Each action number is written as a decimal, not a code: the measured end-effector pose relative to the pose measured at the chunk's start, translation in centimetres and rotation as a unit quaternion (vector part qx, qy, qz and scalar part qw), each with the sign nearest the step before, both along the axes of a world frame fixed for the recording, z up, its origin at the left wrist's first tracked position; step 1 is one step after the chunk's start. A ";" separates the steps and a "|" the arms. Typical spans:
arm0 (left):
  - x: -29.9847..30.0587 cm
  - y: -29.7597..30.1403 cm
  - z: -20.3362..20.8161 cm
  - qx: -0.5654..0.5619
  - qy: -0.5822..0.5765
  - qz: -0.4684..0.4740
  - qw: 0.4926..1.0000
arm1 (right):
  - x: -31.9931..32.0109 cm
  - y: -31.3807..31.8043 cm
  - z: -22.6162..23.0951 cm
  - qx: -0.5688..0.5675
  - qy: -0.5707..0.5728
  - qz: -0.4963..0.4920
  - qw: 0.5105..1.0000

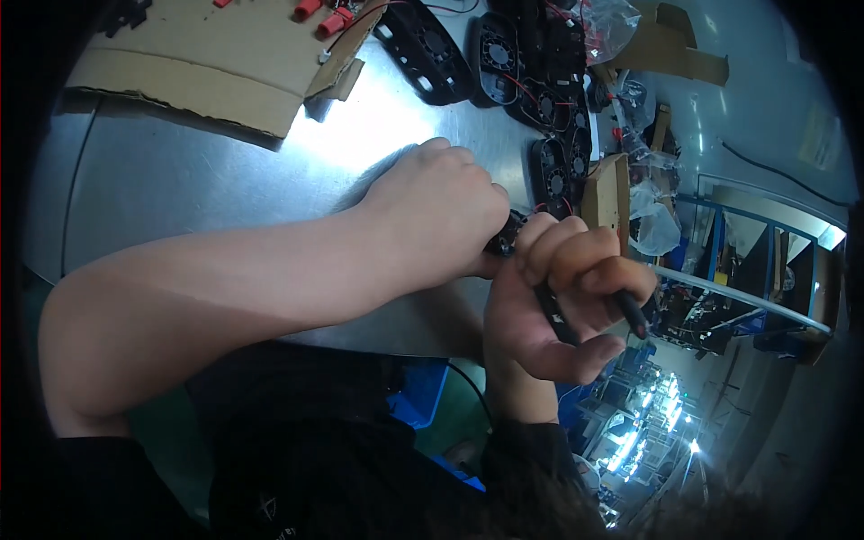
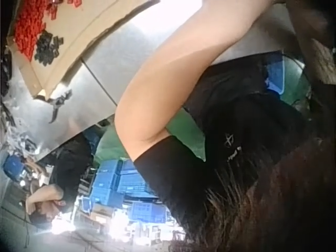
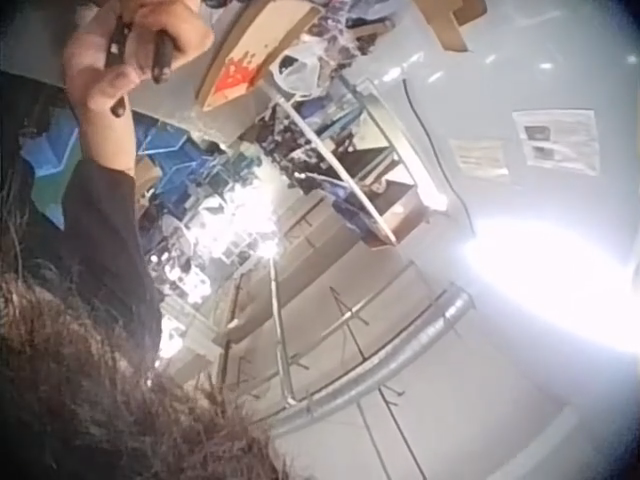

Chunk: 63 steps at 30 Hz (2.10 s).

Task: The recorder is assembling small electronic and mechanical components onto a plastic frame using pliers.

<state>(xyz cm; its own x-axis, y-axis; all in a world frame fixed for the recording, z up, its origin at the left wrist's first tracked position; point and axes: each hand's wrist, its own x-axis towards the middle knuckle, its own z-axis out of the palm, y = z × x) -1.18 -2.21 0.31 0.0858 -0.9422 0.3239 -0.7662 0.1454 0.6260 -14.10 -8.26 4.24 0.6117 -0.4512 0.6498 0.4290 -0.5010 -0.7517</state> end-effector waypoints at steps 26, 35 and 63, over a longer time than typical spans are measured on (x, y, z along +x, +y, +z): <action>0.7 0.1 -0.6 -0.044 0.028 -0.061 0.997 | -2.1 -1.6 0.4 0.083 -0.042 0.004 0.996; 0.8 0.3 -0.4 -0.035 0.053 -0.058 0.996 | -1.9 -1.8 0.0 0.014 -0.049 0.039 0.998; 0.8 -0.4 -0.7 -0.042 -0.021 -0.057 0.997 | -2.2 -3.0 -1.7 0.266 -0.186 0.010 0.946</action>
<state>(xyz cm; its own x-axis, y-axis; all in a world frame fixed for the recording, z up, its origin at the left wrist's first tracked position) -0.40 -2.58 -0.38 -0.0359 -0.9142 0.4038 -0.7671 0.2841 0.5752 -16.35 -11.21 2.55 0.3976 -0.7654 0.5061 0.7185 -0.0833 -0.6905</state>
